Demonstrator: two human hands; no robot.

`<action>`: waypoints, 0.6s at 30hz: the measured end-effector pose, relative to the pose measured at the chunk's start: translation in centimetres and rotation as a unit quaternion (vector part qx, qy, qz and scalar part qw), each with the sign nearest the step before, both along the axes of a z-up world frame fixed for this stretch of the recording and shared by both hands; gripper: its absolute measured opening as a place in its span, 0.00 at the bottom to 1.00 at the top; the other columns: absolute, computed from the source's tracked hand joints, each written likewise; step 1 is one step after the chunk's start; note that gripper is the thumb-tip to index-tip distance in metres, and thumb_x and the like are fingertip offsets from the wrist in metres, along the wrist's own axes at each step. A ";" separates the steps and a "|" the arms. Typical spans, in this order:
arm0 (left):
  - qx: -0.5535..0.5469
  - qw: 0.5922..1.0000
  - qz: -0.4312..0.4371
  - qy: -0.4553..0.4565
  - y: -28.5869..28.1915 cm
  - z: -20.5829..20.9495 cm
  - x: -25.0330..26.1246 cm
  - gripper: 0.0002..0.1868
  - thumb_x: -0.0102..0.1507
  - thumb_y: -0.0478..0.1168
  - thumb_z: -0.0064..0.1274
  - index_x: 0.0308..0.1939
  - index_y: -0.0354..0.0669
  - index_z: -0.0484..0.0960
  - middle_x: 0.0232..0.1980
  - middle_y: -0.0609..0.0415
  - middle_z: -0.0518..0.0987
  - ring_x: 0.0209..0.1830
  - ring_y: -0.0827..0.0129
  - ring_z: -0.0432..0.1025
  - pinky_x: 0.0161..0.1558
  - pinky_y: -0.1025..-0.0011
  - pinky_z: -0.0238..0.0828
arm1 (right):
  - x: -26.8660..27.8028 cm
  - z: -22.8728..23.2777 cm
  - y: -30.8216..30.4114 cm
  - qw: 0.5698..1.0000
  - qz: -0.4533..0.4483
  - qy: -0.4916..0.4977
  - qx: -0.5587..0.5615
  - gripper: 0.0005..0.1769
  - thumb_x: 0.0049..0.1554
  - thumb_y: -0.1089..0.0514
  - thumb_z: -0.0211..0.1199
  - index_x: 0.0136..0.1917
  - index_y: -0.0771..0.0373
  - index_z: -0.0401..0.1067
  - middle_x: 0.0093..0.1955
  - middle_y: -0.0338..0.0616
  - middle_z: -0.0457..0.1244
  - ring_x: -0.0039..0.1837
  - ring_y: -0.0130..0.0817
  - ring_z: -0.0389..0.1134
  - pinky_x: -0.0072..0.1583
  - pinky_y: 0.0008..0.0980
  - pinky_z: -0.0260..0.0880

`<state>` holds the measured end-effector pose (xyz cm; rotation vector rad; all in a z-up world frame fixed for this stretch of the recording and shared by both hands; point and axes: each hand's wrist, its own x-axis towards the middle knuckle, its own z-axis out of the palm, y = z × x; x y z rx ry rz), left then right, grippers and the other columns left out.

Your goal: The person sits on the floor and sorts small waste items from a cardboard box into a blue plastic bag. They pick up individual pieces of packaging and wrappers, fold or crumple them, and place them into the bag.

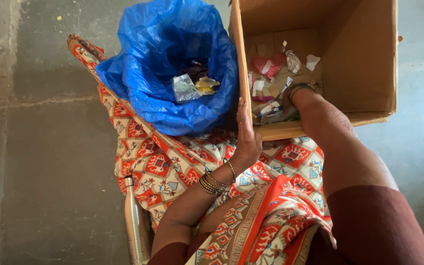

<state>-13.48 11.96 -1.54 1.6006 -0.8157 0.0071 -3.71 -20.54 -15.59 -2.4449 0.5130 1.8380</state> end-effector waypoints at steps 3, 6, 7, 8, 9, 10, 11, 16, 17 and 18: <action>0.002 1.000 -0.001 -0.002 -0.1 0.0 -0.1 0.46 0.58 0.19 0.35 0.79 0.27 0.36 0.84 0.27 0.37 0.87 0.39 0.32 0.85 0.52 0.31 | 0.0 -0.3 0.5 1.000 0.011 0.003 0.014 0.35 0.48 0.45 0.73 0.67 0.54 0.73 0.63 0.49 0.71 0.61 0.49 0.75 0.61 0.49 0.75; 0.007 1.000 -0.001 0.000 0.0 -0.1 0.0 0.46 0.58 0.20 0.35 0.79 0.27 0.35 0.84 0.28 0.36 0.87 0.39 0.33 0.84 0.52 0.31 | 0.5 -0.4 1.6 0.999 0.025 -0.011 0.036 0.36 0.47 0.44 0.74 0.67 0.54 0.73 0.63 0.49 0.71 0.61 0.49 0.75 0.61 0.48 0.75; 0.008 1.000 -0.001 0.000 -0.1 -0.2 0.1 0.46 0.58 0.20 0.35 0.80 0.27 0.35 0.84 0.28 0.36 0.87 0.39 0.33 0.84 0.52 0.32 | 0.7 -0.3 1.9 0.998 0.031 -0.020 0.044 0.37 0.47 0.44 0.74 0.67 0.55 0.73 0.63 0.49 0.71 0.61 0.49 0.76 0.61 0.48 0.75; 0.008 1.000 0.000 0.006 -0.2 -0.2 0.1 0.46 0.58 0.20 0.35 0.80 0.27 0.35 0.84 0.28 0.36 0.87 0.39 0.33 0.84 0.52 0.32 | 1.0 0.1 2.1 0.998 0.037 -0.029 0.051 0.37 0.46 0.44 0.74 0.67 0.55 0.73 0.63 0.49 0.72 0.61 0.49 0.76 0.61 0.48 0.76; 0.009 1.000 0.001 0.011 -0.2 -0.3 0.1 0.46 0.58 0.20 0.35 0.80 0.27 0.35 0.84 0.29 0.37 0.87 0.39 0.33 0.84 0.52 0.32 | 1.3 0.6 2.5 0.997 0.043 -0.040 0.059 0.37 0.46 0.43 0.74 0.67 0.55 0.73 0.63 0.49 0.72 0.61 0.49 0.76 0.61 0.48 0.76; 0.010 1.000 0.003 0.015 -0.2 -0.3 0.1 0.46 0.58 0.20 0.34 0.80 0.27 0.35 0.84 0.29 0.37 0.87 0.39 0.33 0.84 0.52 0.32 | 1.5 1.2 2.7 0.995 0.042 -0.058 0.062 0.38 0.46 0.43 0.75 0.67 0.55 0.73 0.63 0.49 0.72 0.61 0.49 0.76 0.61 0.47 0.76; 0.011 1.000 0.007 0.007 -0.2 -0.3 0.1 0.46 0.58 0.20 0.35 0.80 0.27 0.36 0.84 0.29 0.37 0.87 0.39 0.34 0.84 0.53 0.31 | 2.1 2.3 2.9 0.994 0.044 -0.081 0.066 0.38 0.46 0.43 0.75 0.68 0.55 0.73 0.63 0.49 0.72 0.61 0.49 0.76 0.60 0.47 0.76; -0.002 1.000 0.016 -0.003 -0.9 -0.4 1.4 0.46 0.59 0.20 0.37 0.80 0.28 0.36 0.84 0.29 0.39 0.87 0.39 0.34 0.84 0.52 0.30 | 2.9 11.1 3.4 0.944 0.141 -0.283 0.097 0.37 0.44 0.47 0.79 0.66 0.55 0.74 0.64 0.47 0.68 0.65 0.44 0.68 0.64 0.40 0.66; 0.002 1.000 0.016 -0.009 -1.2 -0.5 1.8 0.46 0.59 0.20 0.37 0.80 0.27 0.35 0.84 0.28 0.38 0.87 0.39 0.34 0.83 0.52 0.30 | 2.0 13.4 3.3 0.933 0.104 -0.326 0.108 0.36 0.44 0.49 0.78 0.66 0.55 0.75 0.63 0.48 0.69 0.64 0.44 0.69 0.63 0.41 0.68; 0.007 1.000 0.017 -0.015 -1.6 -0.5 2.4 0.46 0.60 0.21 0.38 0.80 0.26 0.34 0.84 0.27 0.37 0.86 0.38 0.35 0.83 0.51 0.29 | 0.8 15.7 3.2 0.920 0.066 -0.369 0.117 0.34 0.44 0.52 0.77 0.65 0.56 0.76 0.62 0.50 0.71 0.63 0.45 0.70 0.61 0.42 0.69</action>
